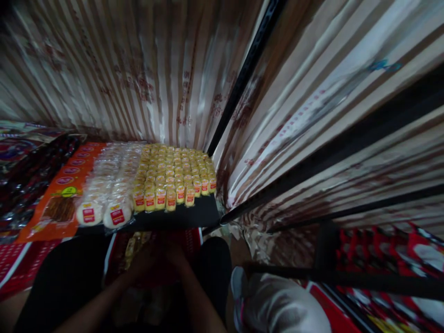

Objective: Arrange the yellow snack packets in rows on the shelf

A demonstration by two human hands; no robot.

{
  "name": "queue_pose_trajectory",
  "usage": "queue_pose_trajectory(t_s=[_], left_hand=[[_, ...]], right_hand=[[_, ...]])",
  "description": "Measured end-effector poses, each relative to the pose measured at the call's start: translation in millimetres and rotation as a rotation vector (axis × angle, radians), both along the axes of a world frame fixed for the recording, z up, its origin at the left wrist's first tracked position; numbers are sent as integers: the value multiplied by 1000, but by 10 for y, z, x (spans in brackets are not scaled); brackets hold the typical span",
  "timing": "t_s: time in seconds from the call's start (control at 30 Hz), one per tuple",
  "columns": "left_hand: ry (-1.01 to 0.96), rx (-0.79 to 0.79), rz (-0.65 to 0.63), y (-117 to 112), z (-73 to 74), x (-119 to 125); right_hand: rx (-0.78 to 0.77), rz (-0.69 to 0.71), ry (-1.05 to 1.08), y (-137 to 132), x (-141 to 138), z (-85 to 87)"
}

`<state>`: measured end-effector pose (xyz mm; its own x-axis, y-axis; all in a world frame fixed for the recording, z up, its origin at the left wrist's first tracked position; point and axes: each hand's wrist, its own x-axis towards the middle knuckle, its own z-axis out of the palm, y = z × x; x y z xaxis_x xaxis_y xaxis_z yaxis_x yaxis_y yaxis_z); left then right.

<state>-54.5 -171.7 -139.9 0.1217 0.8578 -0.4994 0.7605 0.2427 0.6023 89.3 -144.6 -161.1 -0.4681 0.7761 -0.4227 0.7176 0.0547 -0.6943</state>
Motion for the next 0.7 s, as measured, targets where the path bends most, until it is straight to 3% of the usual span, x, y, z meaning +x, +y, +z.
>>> queue_pose_trajectory(t_s=[0.17,0.4,0.57,0.7], left_hand=[[-141,185,83,41,313,-70],[-306,278,200,114,677,-69],[-538,176,315,127,922,-67],[-678,111,308,135,1084,-117]], right_hand=[[-50,-55,78,-46,157,301],[-65,-32,121,-32,303,626],[-50,-42,147,26,336,786],[-179,-104,379,37,342,897]])
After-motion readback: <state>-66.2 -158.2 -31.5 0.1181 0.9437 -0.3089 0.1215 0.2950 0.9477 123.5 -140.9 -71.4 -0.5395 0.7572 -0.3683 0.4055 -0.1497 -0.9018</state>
